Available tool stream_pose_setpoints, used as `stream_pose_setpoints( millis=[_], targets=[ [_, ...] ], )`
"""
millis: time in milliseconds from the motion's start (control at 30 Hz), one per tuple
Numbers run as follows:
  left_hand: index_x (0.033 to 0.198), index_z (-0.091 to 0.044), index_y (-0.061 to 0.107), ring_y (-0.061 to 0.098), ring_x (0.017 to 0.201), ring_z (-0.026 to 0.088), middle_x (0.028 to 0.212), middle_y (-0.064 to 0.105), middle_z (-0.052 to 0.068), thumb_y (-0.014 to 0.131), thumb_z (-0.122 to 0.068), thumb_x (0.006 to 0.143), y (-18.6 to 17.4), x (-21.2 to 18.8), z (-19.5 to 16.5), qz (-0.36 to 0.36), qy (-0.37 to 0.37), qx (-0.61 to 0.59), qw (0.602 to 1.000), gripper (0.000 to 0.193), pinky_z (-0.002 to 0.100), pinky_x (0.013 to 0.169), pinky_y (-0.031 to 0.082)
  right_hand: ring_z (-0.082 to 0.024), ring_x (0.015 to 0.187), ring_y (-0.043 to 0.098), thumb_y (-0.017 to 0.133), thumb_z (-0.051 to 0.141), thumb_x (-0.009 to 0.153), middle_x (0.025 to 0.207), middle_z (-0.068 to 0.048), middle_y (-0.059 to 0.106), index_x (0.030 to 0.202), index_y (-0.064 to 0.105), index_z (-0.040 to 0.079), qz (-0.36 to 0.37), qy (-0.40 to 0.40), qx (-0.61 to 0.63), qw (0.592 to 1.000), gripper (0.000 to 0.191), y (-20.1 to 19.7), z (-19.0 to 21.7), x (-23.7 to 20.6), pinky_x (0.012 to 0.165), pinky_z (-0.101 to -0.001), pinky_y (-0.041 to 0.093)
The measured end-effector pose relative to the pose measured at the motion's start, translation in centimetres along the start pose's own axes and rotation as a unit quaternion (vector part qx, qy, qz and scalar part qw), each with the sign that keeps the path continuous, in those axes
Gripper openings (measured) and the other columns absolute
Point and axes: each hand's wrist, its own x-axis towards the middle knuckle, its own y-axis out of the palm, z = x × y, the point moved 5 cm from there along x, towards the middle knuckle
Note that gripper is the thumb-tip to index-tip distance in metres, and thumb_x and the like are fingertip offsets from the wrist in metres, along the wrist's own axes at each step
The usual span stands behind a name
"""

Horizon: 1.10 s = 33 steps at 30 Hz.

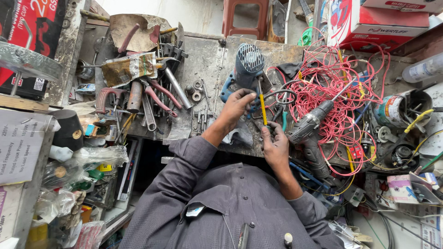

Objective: The person works at a cluttered repair bench handling an angle grinder and a power drill. They lift and reposition the grinder, wipe parts with a cloth, use a screwdriver on the tools, open a small red box of parts, and handle wires and small components while working on the machines.

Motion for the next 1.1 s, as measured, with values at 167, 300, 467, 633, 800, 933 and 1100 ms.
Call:
stream_pose_setpoints(
  millis=[167,300,467,633,800,933,1100],
  targets=[
    [0.116,-0.001,0.067,0.056,0.078,0.004,0.088,0.065,-0.002,0.063,-0.019,0.103,2.6,-0.3,0.8,-0.015,0.055,0.061,0.997,0.022,0.023,0.067,0.047,-0.009,0.064,0.061,0.062,0.02,0.102,0.086,-0.004,0.063,0.13,0.054,0.002,0.077,0.04,0.174,0.981,0.034,2.8,-4.6,0.9,0.057,-0.0252,0.051],
    [0.112,-0.002,0.068,0.054,0.074,0.007,0.082,0.063,0.0,0.06,-0.016,0.104,2.4,-1.3,0.3,-0.065,0.105,0.161,0.979,0.018,0.027,0.064,0.045,-0.011,0.096,0.065,0.063,0.013,0.103,0.109,-0.006,0.069,0.129,0.055,-0.001,0.123,-0.034,0.156,0.979,0.031,4.8,-7.2,3.1,0.087,-0.0269,0.054],
    [0.114,-0.004,0.067,0.066,0.073,0.024,0.085,0.069,0.015,0.063,-0.018,0.098,2.5,-2.6,-1.7,-0.156,0.213,0.305,0.915,0.021,0.038,0.068,0.052,-0.016,0.095,0.066,0.068,0.009,0.099,0.105,-0.011,0.073,0.116,0.063,-0.004,0.112,-0.034,-0.022,0.993,0.022,5.1,-9.4,4.4,0.086,-0.0312,0.055],
    [0.111,-0.006,0.069,0.065,0.069,0.028,0.078,0.067,0.017,0.062,-0.023,0.098,2.6,-2.7,-2.2,-0.168,0.166,0.319,0.918,0.023,0.041,0.065,0.05,-0.013,0.103,0.066,0.067,0.011,0.099,0.112,-0.006,0.071,0.122,0.063,-0.002,0.158,-0.029,0.108,0.981,0.027,5.0,-8.0,3.4,0.092,-0.0296,0.054],
    [0.107,-0.005,0.071,0.059,0.065,0.017,0.07,0.064,0.012,0.06,-0.023,0.099,2.6,-2.2,-2.0,-0.156,0.14,0.267,0.941,0.023,0.037,0.061,0.048,-0.01,0.099,0.064,0.068,0.012,0.099,0.111,-0.005,0.071,0.125,0.063,-0.002,0.161,-0.016,0.102,0.982,0.03,4.1,-6.0,2.6,0.088,-0.0274,0.054],
    [0.106,-0.005,0.072,0.058,0.066,0.016,0.071,0.065,0.011,0.057,-0.024,0.103,3.2,-2.1,-1.5,-0.144,0.132,0.217,0.956,0.024,0.036,0.06,0.047,-0.009,0.092,0.062,0.069,0.013,0.1,0.107,-0.006,0.07,0.128,0.064,-0.001,0.151,0.005,0.084,0.985,0.033,3.2,-5.5,1.9,0.081,-0.0262,0.052],
    [0.111,-0.007,0.073,0.071,0.073,0.031,0.08,0.072,0.017,0.064,-0.027,0.098,4.0,-2.9,-2.0,-0.241,0.163,0.304,0.907,0.026,0.04,0.066,0.051,-0.008,0.097,0.063,0.068,0.015,0.098,0.113,-0.003,0.071,0.131,0.062,0.0,0.149,-0.014,0.098,0.984,0.036,2.7,-5.4,1.8,0.084,-0.0248,0.052]
  ],
)
